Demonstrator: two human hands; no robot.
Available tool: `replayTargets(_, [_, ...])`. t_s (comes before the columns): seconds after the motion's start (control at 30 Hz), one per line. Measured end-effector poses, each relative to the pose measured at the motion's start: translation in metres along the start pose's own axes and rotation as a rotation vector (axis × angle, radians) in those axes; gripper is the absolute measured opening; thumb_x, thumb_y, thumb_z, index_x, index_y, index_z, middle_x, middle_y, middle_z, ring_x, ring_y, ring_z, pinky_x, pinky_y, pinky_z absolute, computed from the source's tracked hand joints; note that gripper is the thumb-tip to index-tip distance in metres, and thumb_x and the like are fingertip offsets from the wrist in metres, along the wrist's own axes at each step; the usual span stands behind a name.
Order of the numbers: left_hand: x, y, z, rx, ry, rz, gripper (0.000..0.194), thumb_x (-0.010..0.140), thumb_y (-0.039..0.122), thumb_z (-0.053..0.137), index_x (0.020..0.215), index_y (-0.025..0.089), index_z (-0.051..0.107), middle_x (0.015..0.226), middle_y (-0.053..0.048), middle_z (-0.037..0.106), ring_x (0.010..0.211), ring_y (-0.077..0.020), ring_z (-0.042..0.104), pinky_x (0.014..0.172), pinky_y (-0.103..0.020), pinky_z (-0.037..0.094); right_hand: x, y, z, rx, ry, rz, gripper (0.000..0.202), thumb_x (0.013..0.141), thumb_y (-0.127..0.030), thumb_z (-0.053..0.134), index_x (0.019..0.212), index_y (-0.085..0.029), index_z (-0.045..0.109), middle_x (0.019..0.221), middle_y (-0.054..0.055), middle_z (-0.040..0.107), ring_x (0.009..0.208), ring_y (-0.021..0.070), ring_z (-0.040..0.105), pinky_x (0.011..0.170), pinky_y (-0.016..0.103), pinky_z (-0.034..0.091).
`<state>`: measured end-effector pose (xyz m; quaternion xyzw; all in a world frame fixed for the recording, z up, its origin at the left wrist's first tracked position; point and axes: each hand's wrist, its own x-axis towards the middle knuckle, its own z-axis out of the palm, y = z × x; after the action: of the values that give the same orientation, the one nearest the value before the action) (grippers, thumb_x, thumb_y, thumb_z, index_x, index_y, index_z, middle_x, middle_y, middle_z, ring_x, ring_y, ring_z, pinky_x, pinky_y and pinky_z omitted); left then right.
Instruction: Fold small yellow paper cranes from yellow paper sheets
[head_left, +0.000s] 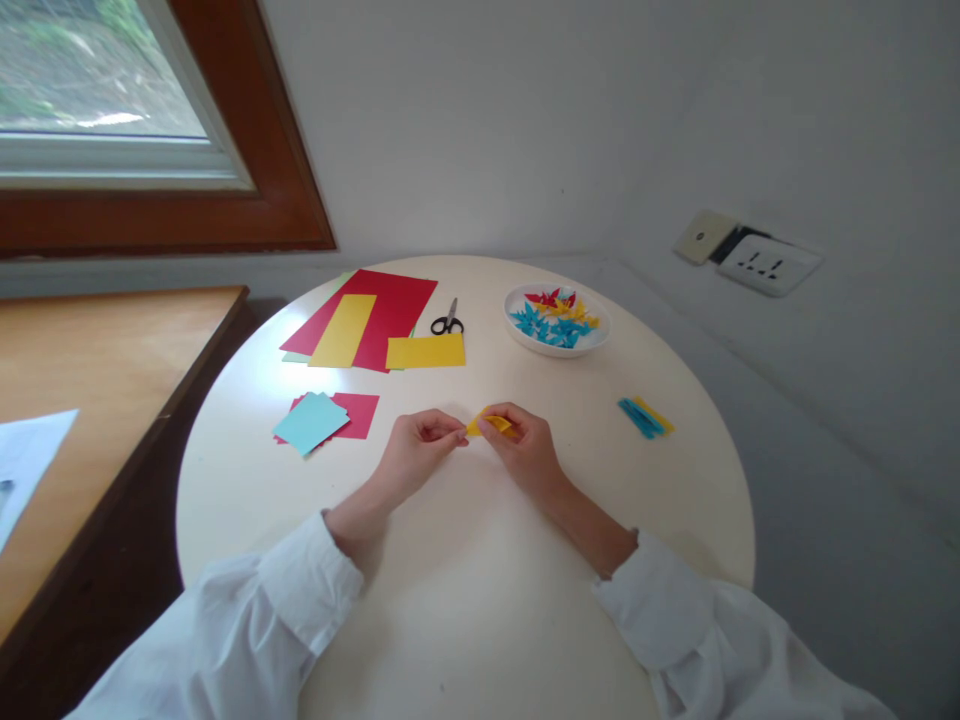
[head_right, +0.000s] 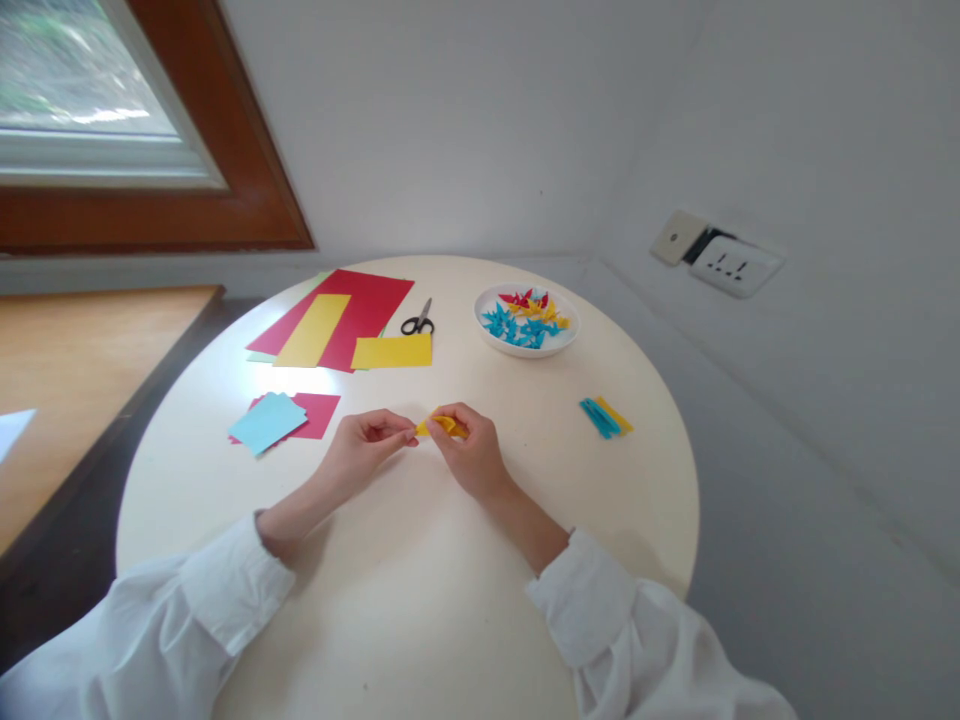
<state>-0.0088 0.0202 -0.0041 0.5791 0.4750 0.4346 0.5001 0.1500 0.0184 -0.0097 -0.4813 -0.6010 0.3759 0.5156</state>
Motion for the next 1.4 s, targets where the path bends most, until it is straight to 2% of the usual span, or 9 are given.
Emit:
replayTargets(0.17, [-0.0004, 0.0, 0.0002, -0.04, 0.002, -0.041, 0.011, 0.066, 0.025, 0.069, 0.066, 0.014, 0.067, 0.067, -0.004, 0.068, 0.065, -0.0152, 0.064, 0.062, -0.026, 0.048, -0.0005, 0.0004, 0.0009, -0.018, 0.022, -0.012, 0.014, 0.073, -0.033, 0.06, 0.071, -0.019, 0.06, 0.074, 0.003, 0.066, 0.07, 0.0174, 0.061, 0.068, 0.03, 0.05])
replayTargets(0.3, [0.0002, 0.0019, 0.0004, -0.327, 0.007, -0.195, 0.016, 0.064, 0.026, 0.074, 0.068, 0.013, 0.065, 0.064, -0.003, 0.067, 0.064, -0.0146, 0.066, 0.07, -0.029, 0.053, -0.0008, -0.0004, 0.0007, -0.027, 0.039, -0.021, 0.014, 0.074, -0.033, 0.059, 0.072, -0.019, 0.06, 0.075, 0.004, 0.066, 0.071, 0.0171, 0.061, 0.068, 0.03, 0.05])
replayTargets(0.4, [0.0005, 0.0027, -0.0009, -0.526, -0.071, -0.324, 0.02, 0.068, 0.028, 0.074, 0.076, 0.012, 0.066, 0.072, -0.006, 0.069, 0.065, -0.014, 0.067, 0.073, -0.029, 0.054, -0.001, -0.0001, 0.0007, -0.034, 0.04, -0.044, 0.012, 0.074, -0.031, 0.059, 0.072, -0.019, 0.06, 0.076, 0.004, 0.066, 0.072, 0.0166, 0.061, 0.069, 0.029, 0.05])
replayTargets(0.5, [0.0, 0.0017, -0.0027, -0.551, -0.178, -0.382, 0.022, 0.071, 0.029, 0.073, 0.08, 0.009, 0.067, 0.077, -0.01, 0.071, 0.066, -0.0144, 0.068, 0.072, -0.027, 0.055, -0.0014, 0.0013, 0.001, -0.05, 0.019, -0.085, 0.011, 0.075, -0.029, 0.058, 0.072, -0.019, 0.059, 0.075, 0.003, 0.065, 0.071, 0.0159, 0.061, 0.069, 0.028, 0.05])
replayTargets(0.8, [-0.0002, 0.0, -0.0033, -0.498, -0.215, -0.347, 0.019, 0.071, 0.028, 0.073, 0.076, 0.01, 0.068, 0.072, -0.007, 0.071, 0.059, -0.0122, 0.066, 0.068, -0.026, 0.055, -0.0023, 0.0018, 0.0011, -0.078, -0.015, -0.132, 0.008, 0.075, -0.026, 0.058, 0.071, -0.019, 0.058, 0.072, 0.002, 0.063, 0.069, 0.0152, 0.059, 0.066, 0.027, 0.048])
replayTargets(1.07, [-0.0011, -0.0019, -0.0005, -0.288, -0.194, -0.234, 0.031, 0.071, 0.041, 0.071, 0.076, 0.011, 0.069, 0.07, -0.006, 0.069, 0.059, -0.013, 0.065, 0.066, -0.027, 0.055, -0.0023, 0.0014, 0.0004, -0.107, 0.01, -0.135, 0.009, 0.076, -0.026, 0.057, 0.071, -0.019, 0.058, 0.071, 0.001, 0.062, 0.068, 0.0146, 0.058, 0.066, 0.027, 0.048])
replayTargets(1.4, [-0.0002, -0.0021, 0.0033, -0.262, -0.158, -0.211, 0.043, 0.063, 0.052, 0.073, 0.072, 0.011, 0.065, 0.063, -0.006, 0.068, 0.056, -0.0145, 0.065, 0.06, -0.028, 0.054, -0.0032, 0.0018, 0.0011, -0.12, 0.033, -0.144, 0.009, 0.076, -0.026, 0.057, 0.071, -0.019, 0.058, 0.072, 0.002, 0.063, 0.069, 0.0151, 0.059, 0.066, 0.028, 0.048])
